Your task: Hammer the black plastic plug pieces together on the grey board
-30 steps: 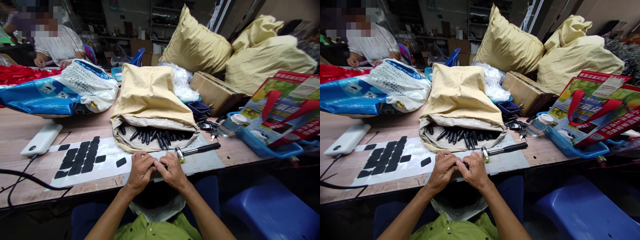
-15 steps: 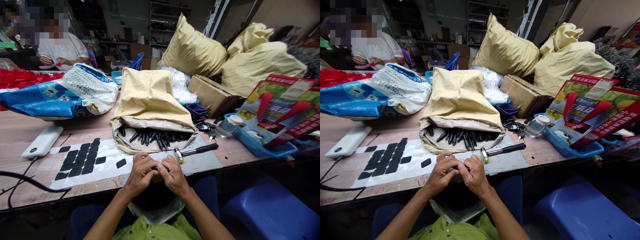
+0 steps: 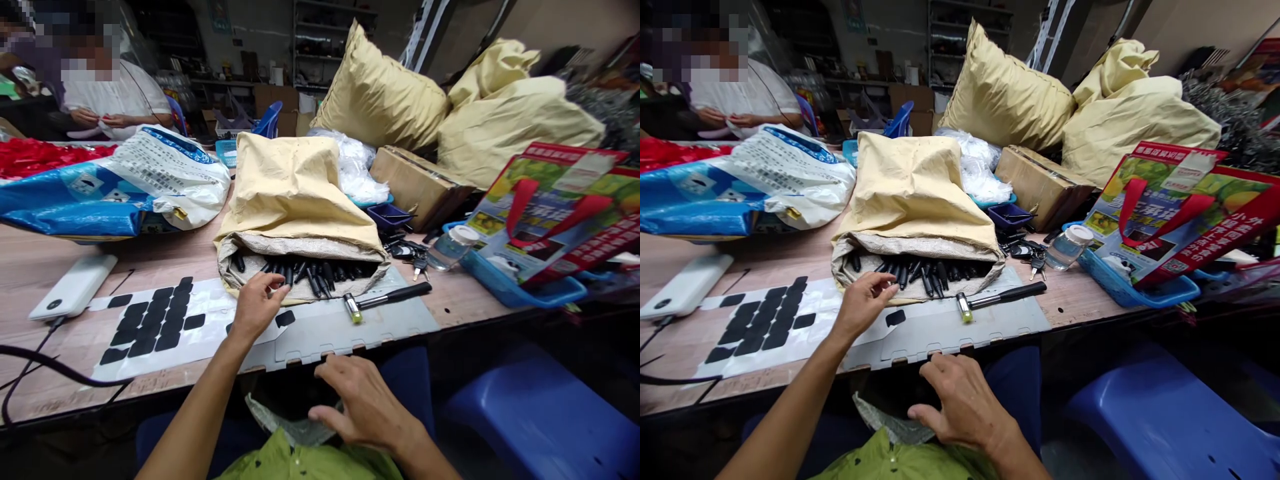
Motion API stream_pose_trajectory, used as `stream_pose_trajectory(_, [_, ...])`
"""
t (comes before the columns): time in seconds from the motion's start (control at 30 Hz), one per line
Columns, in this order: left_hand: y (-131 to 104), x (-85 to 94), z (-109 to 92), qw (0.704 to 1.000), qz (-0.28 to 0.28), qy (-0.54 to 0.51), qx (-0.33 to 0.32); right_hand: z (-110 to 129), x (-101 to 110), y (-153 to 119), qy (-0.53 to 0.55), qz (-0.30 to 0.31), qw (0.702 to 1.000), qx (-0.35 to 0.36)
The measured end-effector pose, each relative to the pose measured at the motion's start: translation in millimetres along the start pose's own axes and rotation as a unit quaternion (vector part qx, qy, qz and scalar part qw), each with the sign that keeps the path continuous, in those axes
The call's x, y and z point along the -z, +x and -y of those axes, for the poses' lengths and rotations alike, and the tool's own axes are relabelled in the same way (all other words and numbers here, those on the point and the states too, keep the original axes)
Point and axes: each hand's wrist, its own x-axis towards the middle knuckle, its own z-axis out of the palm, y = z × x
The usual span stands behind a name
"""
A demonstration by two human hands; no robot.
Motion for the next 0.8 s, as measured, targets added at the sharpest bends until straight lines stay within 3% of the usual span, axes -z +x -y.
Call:
stream_pose_trajectory(0.07, [-2.5, -15.6, -13.1, 0.999, 0.013, 0.030, 0.022, -9.3, 12.7, 2.5, 0.023, -0.039, 0.999, -0.003])
stream_pose_trajectory(0.13, [-3.1, -32.1, -28.1, 0.995, 0.029, 0.068, 0.068, -27.9, 32.0, 7.4, 0.015, -0.119, 0.993, -0.017])
stream_pose_trajectory(0.23, [1.7, -52.1, -47.3, 0.983, 0.046, 0.132, 0.116, -70.5, 59.1, 15.8, -0.077, -0.241, 0.965, -0.066])
stream_pose_trajectory(0.3, [6.3, -58.1, -54.6, 0.975, 0.060, 0.168, 0.130, -100.3, 68.4, 19.4, -0.157, -0.236, 0.954, -0.099])
stream_pose_trajectory(0.4, [7.6, -53.3, -53.8, 0.968, 0.084, 0.195, 0.135, -130.7, 68.2, 19.0, -0.221, -0.191, 0.949, -0.116])
stream_pose_trajectory(0.5, [-2.3, -37.3, -41.2, 0.976, 0.084, 0.177, 0.093, -140.3, 62.5, 12.0, -0.229, -0.183, 0.949, -0.114])
stream_pose_trajectory(0.63, [-23.7, -20.6, -22.5, 0.989, 0.111, 0.090, -0.044, -141.2, 59.4, -2.5, -0.203, -0.172, 0.960, -0.092])
stream_pose_trajectory(0.7, [-31.8, -20.6, -17.4, 0.984, 0.127, 0.082, -0.097, -139.7, 56.8, -8.9, -0.184, -0.172, 0.964, -0.084])
stream_pose_trajectory(0.8, [-37.4, -27.6, -13.7, 0.979, 0.136, 0.094, -0.115, -128.6, 49.7, -13.4, -0.139, -0.226, 0.959, -0.098])
